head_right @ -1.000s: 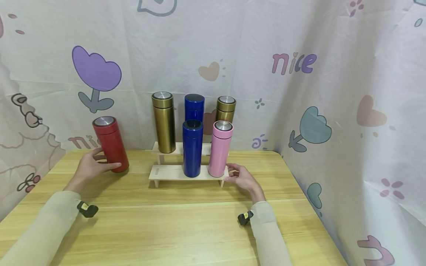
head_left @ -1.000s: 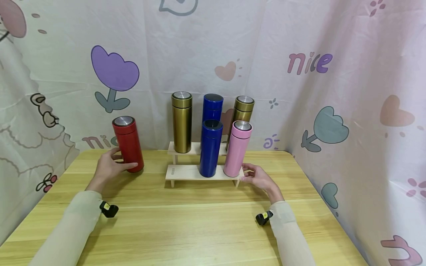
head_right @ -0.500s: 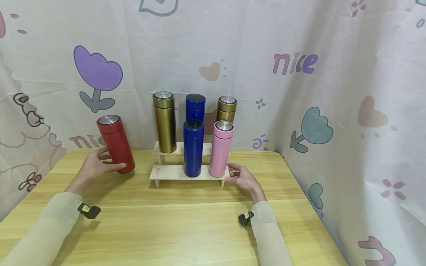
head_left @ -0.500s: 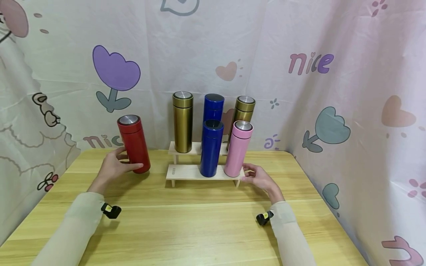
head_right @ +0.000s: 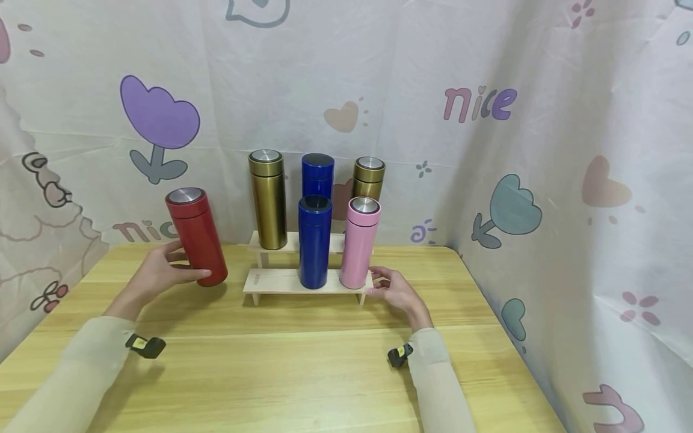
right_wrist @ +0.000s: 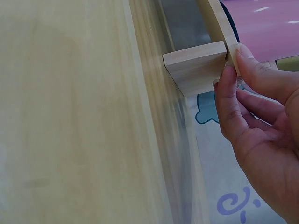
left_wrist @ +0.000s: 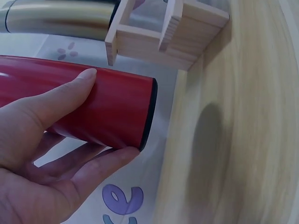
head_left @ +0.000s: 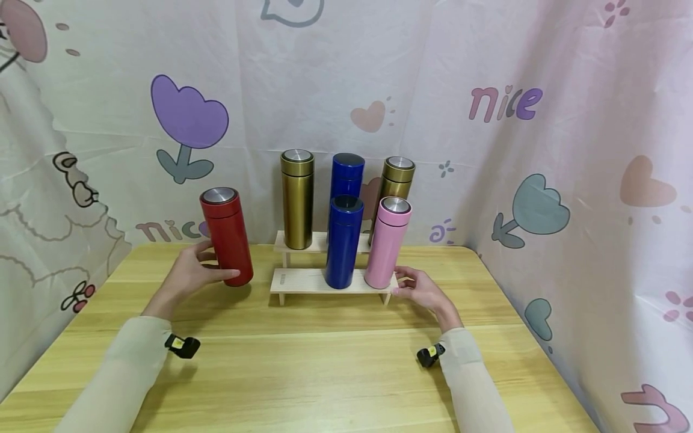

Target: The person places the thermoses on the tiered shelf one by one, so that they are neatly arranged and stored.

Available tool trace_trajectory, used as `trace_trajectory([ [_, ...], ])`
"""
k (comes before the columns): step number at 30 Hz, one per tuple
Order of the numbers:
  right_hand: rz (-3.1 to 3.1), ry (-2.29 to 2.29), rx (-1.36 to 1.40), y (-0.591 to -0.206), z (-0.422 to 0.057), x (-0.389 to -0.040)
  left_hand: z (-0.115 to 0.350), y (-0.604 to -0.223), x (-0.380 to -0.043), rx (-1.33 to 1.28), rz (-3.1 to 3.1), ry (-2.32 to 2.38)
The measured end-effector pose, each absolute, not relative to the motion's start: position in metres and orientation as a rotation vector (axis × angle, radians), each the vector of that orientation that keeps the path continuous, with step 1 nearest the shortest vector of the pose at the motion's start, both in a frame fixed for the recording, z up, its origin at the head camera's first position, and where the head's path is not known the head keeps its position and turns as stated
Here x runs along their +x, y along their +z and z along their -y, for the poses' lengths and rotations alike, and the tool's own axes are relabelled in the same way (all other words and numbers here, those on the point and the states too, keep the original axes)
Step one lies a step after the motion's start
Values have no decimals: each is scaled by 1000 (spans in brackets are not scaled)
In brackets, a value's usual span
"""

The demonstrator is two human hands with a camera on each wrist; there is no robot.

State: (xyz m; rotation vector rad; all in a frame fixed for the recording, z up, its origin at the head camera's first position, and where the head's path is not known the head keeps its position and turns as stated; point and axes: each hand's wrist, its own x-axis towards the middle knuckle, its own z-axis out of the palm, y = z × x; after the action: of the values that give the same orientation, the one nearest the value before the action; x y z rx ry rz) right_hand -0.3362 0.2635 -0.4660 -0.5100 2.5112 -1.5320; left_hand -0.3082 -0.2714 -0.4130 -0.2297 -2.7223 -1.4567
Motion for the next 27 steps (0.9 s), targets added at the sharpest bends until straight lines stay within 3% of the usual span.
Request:
trace_trajectory([
  [27, -2522, -1529, -502, -466, -263, -337, 236, -396, -307, -384, 2706, -1504],
])
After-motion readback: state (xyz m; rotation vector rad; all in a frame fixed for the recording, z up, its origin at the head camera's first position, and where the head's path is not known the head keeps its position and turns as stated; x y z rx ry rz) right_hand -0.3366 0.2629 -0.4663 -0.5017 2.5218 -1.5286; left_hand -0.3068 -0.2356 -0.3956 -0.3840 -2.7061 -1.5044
